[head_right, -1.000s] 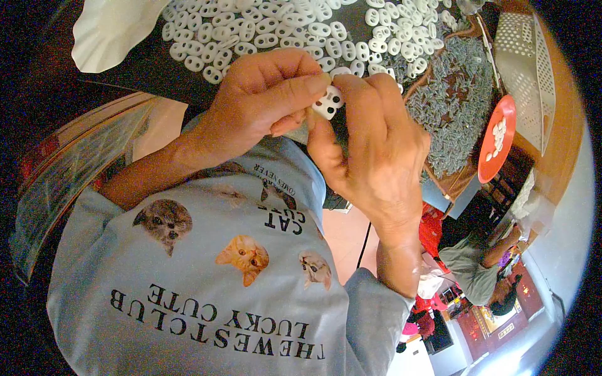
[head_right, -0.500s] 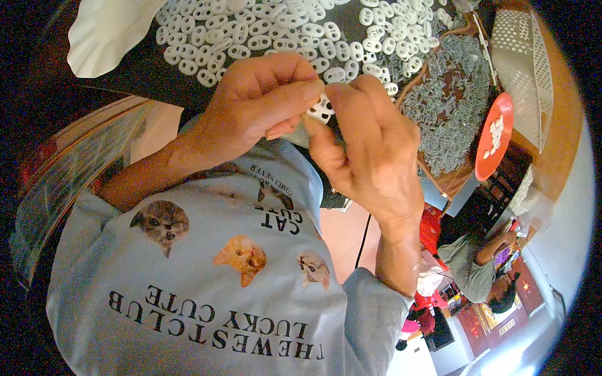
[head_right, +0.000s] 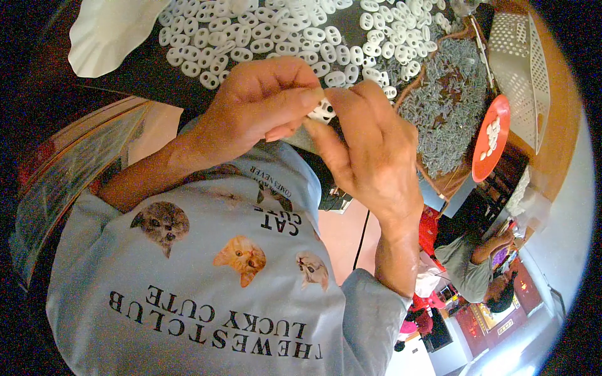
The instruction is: Manually assembling small plastic rings by inserting metal pins into them.
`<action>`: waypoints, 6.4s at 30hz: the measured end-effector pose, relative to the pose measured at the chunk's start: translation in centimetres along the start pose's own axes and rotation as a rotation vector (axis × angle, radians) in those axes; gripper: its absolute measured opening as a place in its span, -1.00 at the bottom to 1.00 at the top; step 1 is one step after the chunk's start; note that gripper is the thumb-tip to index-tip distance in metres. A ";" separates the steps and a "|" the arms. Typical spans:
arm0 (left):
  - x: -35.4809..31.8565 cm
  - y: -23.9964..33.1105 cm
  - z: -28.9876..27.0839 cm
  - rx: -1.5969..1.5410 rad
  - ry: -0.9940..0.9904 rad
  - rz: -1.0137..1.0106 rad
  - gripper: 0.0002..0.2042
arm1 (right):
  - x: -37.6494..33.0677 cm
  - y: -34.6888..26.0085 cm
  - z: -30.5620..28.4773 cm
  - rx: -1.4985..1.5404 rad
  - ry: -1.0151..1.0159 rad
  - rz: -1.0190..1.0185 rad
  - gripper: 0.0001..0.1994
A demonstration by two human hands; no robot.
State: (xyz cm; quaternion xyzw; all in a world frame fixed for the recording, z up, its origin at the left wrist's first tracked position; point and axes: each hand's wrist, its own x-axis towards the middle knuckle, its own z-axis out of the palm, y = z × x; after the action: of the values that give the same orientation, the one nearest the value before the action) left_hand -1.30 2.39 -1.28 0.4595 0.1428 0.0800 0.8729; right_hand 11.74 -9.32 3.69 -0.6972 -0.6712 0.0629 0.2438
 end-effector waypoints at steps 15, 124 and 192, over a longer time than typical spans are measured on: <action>-0.1 0.0 0.0 0.047 -0.001 0.018 -0.86 | -0.1 0.2 -0.4 -0.095 -0.166 0.001 -0.64; -0.4 0.3 0.8 0.435 -0.084 0.118 -0.87 | 5.7 9.8 -2.4 -0.378 0.029 0.061 -0.81; -0.3 0.7 1.9 0.712 -0.181 0.292 -0.90 | -5.7 12.3 -7.4 -0.195 0.075 0.319 -0.83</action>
State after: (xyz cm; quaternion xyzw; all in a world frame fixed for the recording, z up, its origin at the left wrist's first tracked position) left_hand -0.96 1.26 0.41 0.7543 0.0175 0.1079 0.6473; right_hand 25.42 -16.51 3.57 -0.8170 -0.5454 0.0094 0.1869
